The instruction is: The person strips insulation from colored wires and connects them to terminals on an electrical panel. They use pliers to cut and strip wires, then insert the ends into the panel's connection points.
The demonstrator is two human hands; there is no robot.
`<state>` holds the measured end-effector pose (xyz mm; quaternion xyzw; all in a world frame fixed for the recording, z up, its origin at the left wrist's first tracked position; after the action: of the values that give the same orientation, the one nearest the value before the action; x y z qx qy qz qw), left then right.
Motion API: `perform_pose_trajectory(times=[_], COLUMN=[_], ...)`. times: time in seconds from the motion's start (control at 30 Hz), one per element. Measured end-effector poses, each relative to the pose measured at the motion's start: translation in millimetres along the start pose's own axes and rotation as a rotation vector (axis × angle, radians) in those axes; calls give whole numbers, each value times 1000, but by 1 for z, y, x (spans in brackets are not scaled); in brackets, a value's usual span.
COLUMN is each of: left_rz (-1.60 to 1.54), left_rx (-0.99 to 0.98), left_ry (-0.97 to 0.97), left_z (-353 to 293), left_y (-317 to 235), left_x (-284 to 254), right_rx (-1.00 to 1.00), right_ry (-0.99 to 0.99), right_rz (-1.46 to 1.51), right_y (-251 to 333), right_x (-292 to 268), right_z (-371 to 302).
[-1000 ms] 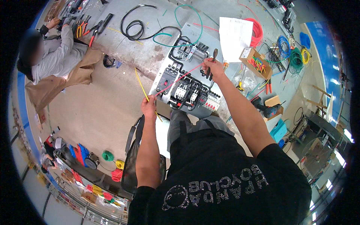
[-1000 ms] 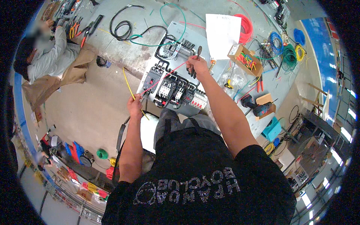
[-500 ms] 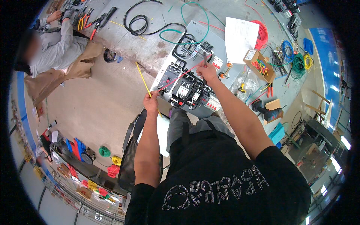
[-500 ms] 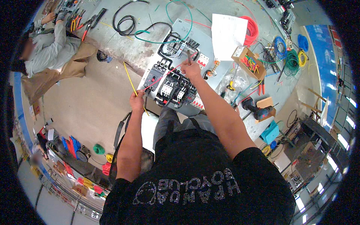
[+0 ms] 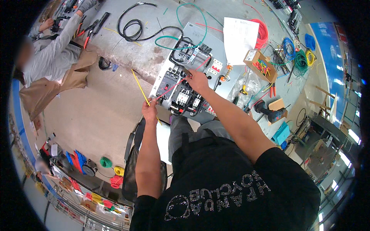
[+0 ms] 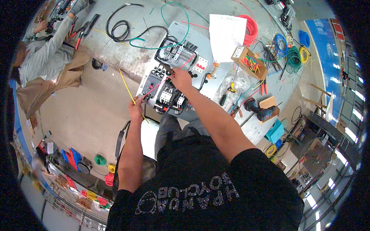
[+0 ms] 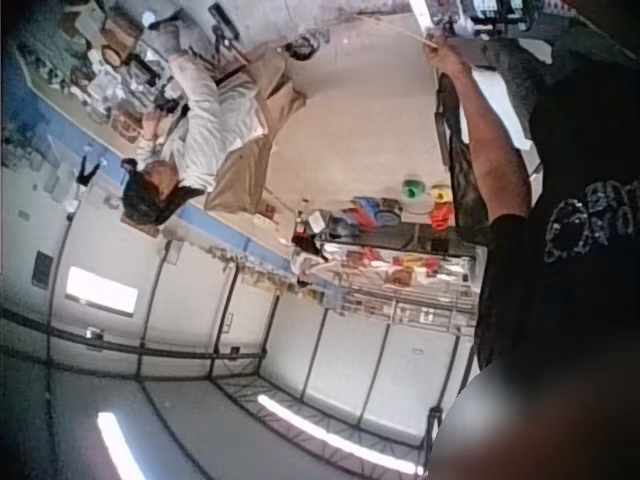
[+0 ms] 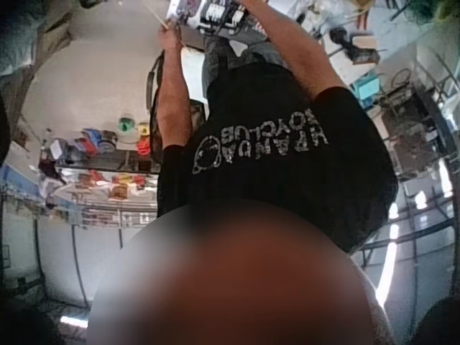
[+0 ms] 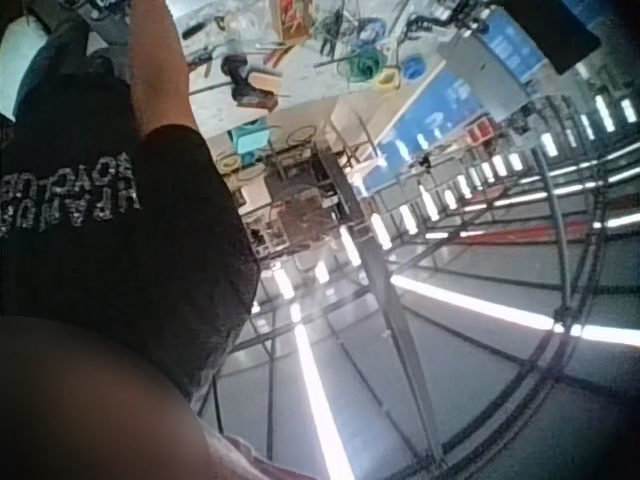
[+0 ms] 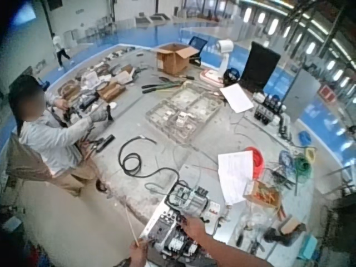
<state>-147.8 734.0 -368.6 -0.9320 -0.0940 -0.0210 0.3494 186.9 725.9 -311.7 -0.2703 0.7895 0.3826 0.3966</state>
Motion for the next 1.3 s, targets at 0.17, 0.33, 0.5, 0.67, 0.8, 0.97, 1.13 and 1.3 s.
perform_pose_trajectory(times=[0.17,0.33,0.5,0.67,0.8,0.97,1.13,1.3], left_rz=[-34,-227,-271,-342,-399,-521,-426,-395], left_rx=[6,-88,-44,29,-65,-109,-44,16], left_ry=[19,48,-5,-40,-60,-70,-96,-88], left_z=[6,4,0,-1,-10,-11,-10,-13], left_y=[6,11,8,10,10,13,9,7], left_x=[-4,-7,-23,-25,-18,-29,-39,-38], right_rx=[-7,-14,-71,-117,-145,-148,-137,-127], right_ry=[36,77,93,96,95,124,106,120], right_rz=[-98,-123,-126,-151,-145,-137,-157,-179], right_y=[3,-1,7,12,13,18,16,12], right_x=[6,7,5,3,5,2,1,7], right_z=[5,10,11,13,15,12,12,14])
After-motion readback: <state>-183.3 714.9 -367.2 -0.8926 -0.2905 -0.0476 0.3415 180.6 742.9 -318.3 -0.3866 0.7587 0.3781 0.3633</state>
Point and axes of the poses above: each hand's wrist, its own z-axis towards the middle knuckle, its own x-axis out of the palm, y = z × x, the point moved 10 cm from there along z, towards the middle knuckle, and after that the axes turned 13 degrees about -z, right-handed, at the moved point
